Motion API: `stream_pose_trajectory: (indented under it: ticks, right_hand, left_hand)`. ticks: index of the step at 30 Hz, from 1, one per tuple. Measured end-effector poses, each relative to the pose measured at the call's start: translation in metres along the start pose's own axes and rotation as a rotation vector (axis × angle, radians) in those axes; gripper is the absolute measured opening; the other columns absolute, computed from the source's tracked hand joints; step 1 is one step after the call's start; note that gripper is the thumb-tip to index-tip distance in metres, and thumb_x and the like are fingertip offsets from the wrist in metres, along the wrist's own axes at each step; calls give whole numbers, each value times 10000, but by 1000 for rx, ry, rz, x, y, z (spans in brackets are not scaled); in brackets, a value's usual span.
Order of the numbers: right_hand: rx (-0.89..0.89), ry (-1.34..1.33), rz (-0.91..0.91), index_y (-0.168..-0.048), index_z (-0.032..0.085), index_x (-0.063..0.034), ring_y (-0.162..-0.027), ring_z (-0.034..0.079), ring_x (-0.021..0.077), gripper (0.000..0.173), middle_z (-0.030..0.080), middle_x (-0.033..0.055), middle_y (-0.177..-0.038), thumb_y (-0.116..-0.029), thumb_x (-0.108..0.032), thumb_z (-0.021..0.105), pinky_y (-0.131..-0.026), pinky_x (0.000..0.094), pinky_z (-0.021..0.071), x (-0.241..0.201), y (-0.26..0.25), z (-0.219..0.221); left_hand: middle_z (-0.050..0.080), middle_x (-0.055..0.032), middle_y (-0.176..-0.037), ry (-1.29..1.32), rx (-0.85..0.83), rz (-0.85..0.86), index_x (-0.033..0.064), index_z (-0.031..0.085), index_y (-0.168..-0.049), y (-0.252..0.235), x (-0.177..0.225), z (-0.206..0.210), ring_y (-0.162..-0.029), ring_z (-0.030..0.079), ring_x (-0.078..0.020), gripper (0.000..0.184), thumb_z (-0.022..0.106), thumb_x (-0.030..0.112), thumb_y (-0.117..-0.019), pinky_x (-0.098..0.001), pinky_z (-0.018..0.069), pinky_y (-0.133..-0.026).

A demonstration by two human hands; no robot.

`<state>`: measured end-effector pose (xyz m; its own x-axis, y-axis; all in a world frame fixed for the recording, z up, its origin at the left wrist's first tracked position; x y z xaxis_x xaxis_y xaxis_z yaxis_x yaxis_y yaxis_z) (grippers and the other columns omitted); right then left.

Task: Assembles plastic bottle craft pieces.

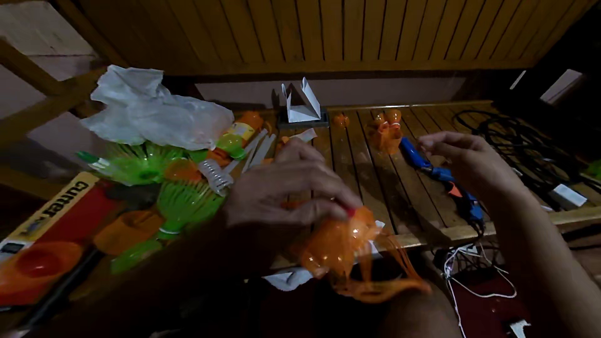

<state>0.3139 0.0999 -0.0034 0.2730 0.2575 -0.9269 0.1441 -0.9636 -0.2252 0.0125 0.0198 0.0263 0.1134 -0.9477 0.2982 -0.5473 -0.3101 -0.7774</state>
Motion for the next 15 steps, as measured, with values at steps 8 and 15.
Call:
stream_pose_trajectory:
  ticks: [8, 15]
  right_hand:
    - [67, 168, -451, -1063, 714, -87, -894, 640, -24, 144, 711, -62, -1016, -999, -168, 614, -768, 164, 527, -42, 49, 26]
    - [98, 312, -505, -1087, 740, -74, -998, 625, 212, 210, 711, 49, -1028, -949, -231, 717, -872, 516, 427, -51, 27, 73]
  left_hand:
    - [723, 96, -953, -107, 70, -388, 77, 722, -1014, -35, -35, 2, -853, 629, 80, 113, 722, 87, -901, -99, 510, -770]
    - [710, 56, -875, -131, 107, -457, 37, 742, -1002, -47, -34, 17, -721, 580, 63, 90, 727, 71, -920, -87, 466, -660]
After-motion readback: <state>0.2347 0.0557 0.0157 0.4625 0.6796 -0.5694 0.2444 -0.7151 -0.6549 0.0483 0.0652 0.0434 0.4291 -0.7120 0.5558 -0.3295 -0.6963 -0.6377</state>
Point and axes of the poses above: each hand's wrist, its own y-axis away from the middle knuckle, its own z-axis out of the palm, x = y × z, the point moved 3 cm from there along -y, towards the middle knuckle
